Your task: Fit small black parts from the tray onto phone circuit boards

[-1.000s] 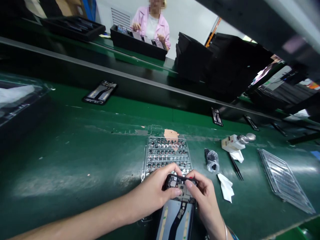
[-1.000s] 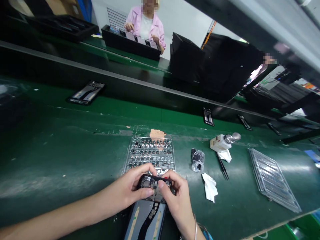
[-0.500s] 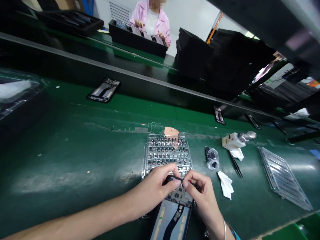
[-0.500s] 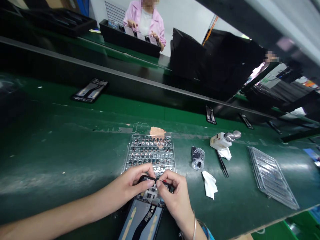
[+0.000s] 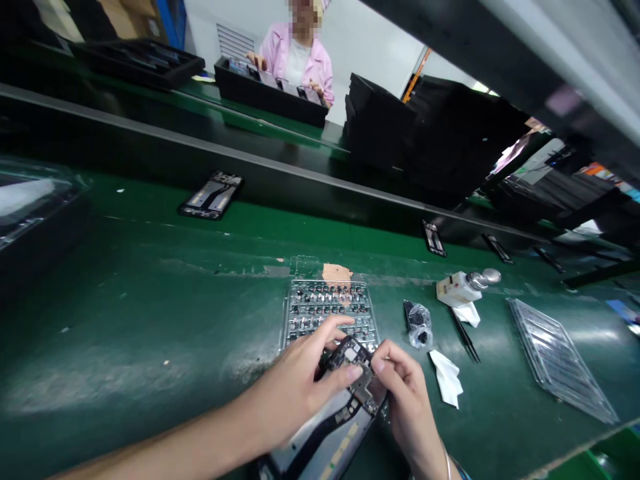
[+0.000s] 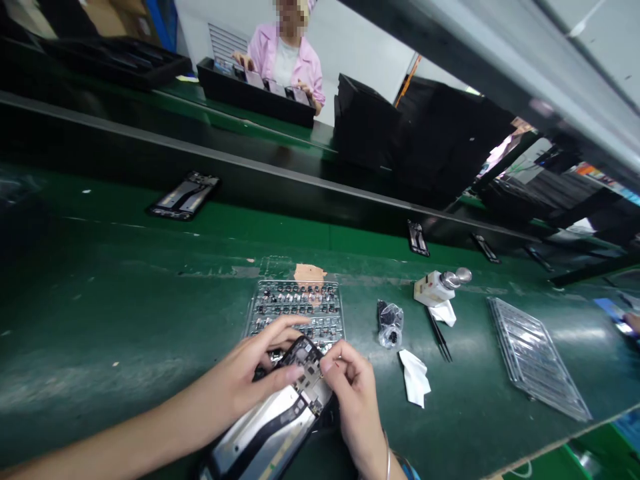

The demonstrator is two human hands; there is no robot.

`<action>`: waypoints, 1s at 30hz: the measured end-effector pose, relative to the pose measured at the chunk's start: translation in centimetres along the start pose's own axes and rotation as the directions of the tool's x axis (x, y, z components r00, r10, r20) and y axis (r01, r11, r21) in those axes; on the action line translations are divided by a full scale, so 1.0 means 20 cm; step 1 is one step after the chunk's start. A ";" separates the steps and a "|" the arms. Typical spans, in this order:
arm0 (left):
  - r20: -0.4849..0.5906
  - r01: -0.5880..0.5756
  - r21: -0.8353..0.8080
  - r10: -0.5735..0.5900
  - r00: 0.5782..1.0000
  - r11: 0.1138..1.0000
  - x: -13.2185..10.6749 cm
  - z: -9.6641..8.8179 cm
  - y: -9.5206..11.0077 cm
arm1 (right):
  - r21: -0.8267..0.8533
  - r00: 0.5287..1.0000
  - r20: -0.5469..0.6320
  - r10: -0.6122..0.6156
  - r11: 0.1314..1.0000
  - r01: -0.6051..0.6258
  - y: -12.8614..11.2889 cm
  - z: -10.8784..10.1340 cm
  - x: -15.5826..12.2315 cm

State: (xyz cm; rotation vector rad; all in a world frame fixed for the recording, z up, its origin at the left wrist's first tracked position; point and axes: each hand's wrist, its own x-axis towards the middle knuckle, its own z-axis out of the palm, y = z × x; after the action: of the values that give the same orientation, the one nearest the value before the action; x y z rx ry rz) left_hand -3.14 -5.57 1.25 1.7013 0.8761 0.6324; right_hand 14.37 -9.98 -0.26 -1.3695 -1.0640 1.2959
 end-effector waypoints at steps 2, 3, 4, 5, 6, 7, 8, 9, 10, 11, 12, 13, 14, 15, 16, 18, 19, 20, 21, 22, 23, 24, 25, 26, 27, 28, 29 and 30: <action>-0.039 -0.105 0.229 0.117 0.992 0.968 -0.03 0.03 -0.01 | 0.085 0.997 -0.080 0.002 0.996 0.005 0.00 -0.01 0.01; -0.022 -0.151 0.336 0.168 0.986 0.930 -0.04 0.04 -0.01 | 0.119 0.993 -0.118 0.003 0.993 0.011 0.00 -0.01 0.01; 0.000 -0.191 0.416 0.210 0.978 0.889 -0.05 0.05 -0.01 | 0.148 0.989 -0.149 0.002 0.989 0.021 -0.01 -0.01 0.01; 0.020 -0.225 0.464 0.244 0.970 0.857 -0.06 0.06 -0.01 | 0.172 0.986 -0.165 -0.003 0.985 0.031 -0.02 -0.01 0.01; 0.034 -0.252 0.474 0.268 0.963 0.844 -0.06 0.05 -0.01 | 0.194 0.986 -0.169 -0.006 0.980 0.039 -0.02 -0.01 0.01; 0.039 -0.268 0.440 0.280 0.959 0.857 -0.06 0.05 -0.01 | 0.210 0.986 -0.168 -0.011 0.977 0.046 -0.03 -0.02 0.01; 0.051 -0.278 0.353 0.278 0.959 0.893 -0.05 0.03 0.00 | 0.214 0.985 -0.172 -0.024 0.975 0.061 -0.04 -0.02 0.01; 0.078 -0.278 0.203 0.268 0.960 0.939 -0.05 0.02 0.01 | 0.200 0.981 -0.187 -0.047 0.976 0.085 -0.05 -0.02 0.00; 0.121 -0.256 -0.005 0.255 0.959 0.967 -0.03 0.00 0.02 | 0.171 0.975 -0.207 -0.076 0.979 0.113 -0.05 -0.02 0.00; 0.184 -0.196 -0.243 0.243 0.952 0.950 -0.02 -0.01 0.03 | 0.132 0.971 -0.215 -0.100 0.983 0.131 -0.06 -0.03 -0.01; 0.259 -0.091 -0.467 0.235 0.937 0.880 -0.01 -0.02 0.03 | 0.096 0.971 -0.210 -0.114 0.986 0.137 -0.06 -0.03 -0.01; 0.344 0.043 -0.636 0.233 0.910 0.770 0.01 -0.03 0.03 | 0.071 0.976 -0.187 -0.115 0.989 0.131 -0.06 -0.02 -0.02; 0.426 0.182 -0.735 0.235 0.874 0.654 0.02 -0.03 0.03 | 0.064 0.983 -0.153 -0.104 0.991 0.115 -0.06 -0.02 -0.02; 0.497 0.305 -0.771 0.229 0.837 0.560 0.03 -0.03 0.03 | 0.071 0.990 -0.113 -0.087 0.993 0.095 -0.06 -0.02 -0.03; 0.557 0.399 -0.768 0.214 0.802 0.501 0.04 -0.03 0.02 | 0.085 0.994 -0.082 -0.076 0.993 0.083 -0.06 -0.01 -0.03; 0.636 0.510 -0.729 0.173 0.752 0.457 0.05 -0.03 0.01 | 0.102 0.995 -0.061 -0.081 0.991 0.087 -0.06 0.00 -0.04; 0.660 0.540 -0.708 0.156 0.735 0.455 0.06 -0.03 0.01 | 0.100 0.995 -0.056 -0.086 0.991 0.091 -0.06 0.00 -0.05; 0.680 0.561 -0.689 0.141 0.720 0.459 0.06 -0.03 0.01 | 0.092 0.994 -0.056 -0.088 0.991 0.093 -0.06 0.00 -0.05; 0.694 0.574 -0.673 0.130 0.708 0.467 0.06 -0.03 0.01 | 0.081 0.995 -0.053 -0.089 0.992 0.093 -0.06 0.00 -0.05; 0.702 0.580 -0.661 0.119 0.702 0.477 0.06 -0.03 0.01 | 0.072 0.995 -0.050 -0.087 0.993 0.091 -0.06 0.00 -0.05; 0.706 0.582 -0.652 0.107 0.700 0.487 0.06 -0.03 0.01 | 0.067 0.996 -0.043 -0.084 0.994 0.087 -0.06 0.00 -0.05; 0.704 0.580 -0.649 0.098 0.704 0.492 0.06 -0.04 0.01 | 0.067 0.996 -0.037 -0.081 0.994 0.083 -0.05 0.00 -0.05; 0.697 0.576 -0.653 0.095 0.710 0.491 0.06 -0.04 0.02 | 0.072 0.996 -0.037 -0.079 0.994 0.082 -0.05 -0.01 -0.05; 0.685 0.566 -0.667 0.100 0.721 0.486 0.06 -0.04 0.02 | 0.077 0.996 -0.040 -0.077 0.994 0.080 -0.05 0.00 -0.05; 0.667 0.548 -0.688 0.116 0.736 0.476 0.06 -0.03 0.02 | 0.084 0.996 -0.043 -0.076 0.993 0.079 -0.05 0.00 -0.05; 0.647 0.528 -0.711 0.137 0.750 0.464 0.06 -0.03 0.02 | 0.092 0.996 -0.046 -0.071 0.993 0.075 -0.05 0.00 -0.05; 0.628 0.509 -0.733 0.162 0.762 0.451 0.06 -0.02 0.01 | 0.099 0.997 -0.045 -0.065 0.993 0.069 -0.05 0.00 -0.05; 0.612 0.493 -0.751 0.183 0.769 0.440 0.06 -0.02 0.01 | 0.107 0.997 -0.048 -0.056 0.992 0.061 -0.05 0.00 -0.05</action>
State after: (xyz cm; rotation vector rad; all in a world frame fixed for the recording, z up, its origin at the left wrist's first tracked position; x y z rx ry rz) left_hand -2.70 -4.44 1.50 0.6782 0.0963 0.2334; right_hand 14.37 -10.70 0.92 -1.2717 -0.9820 1.2557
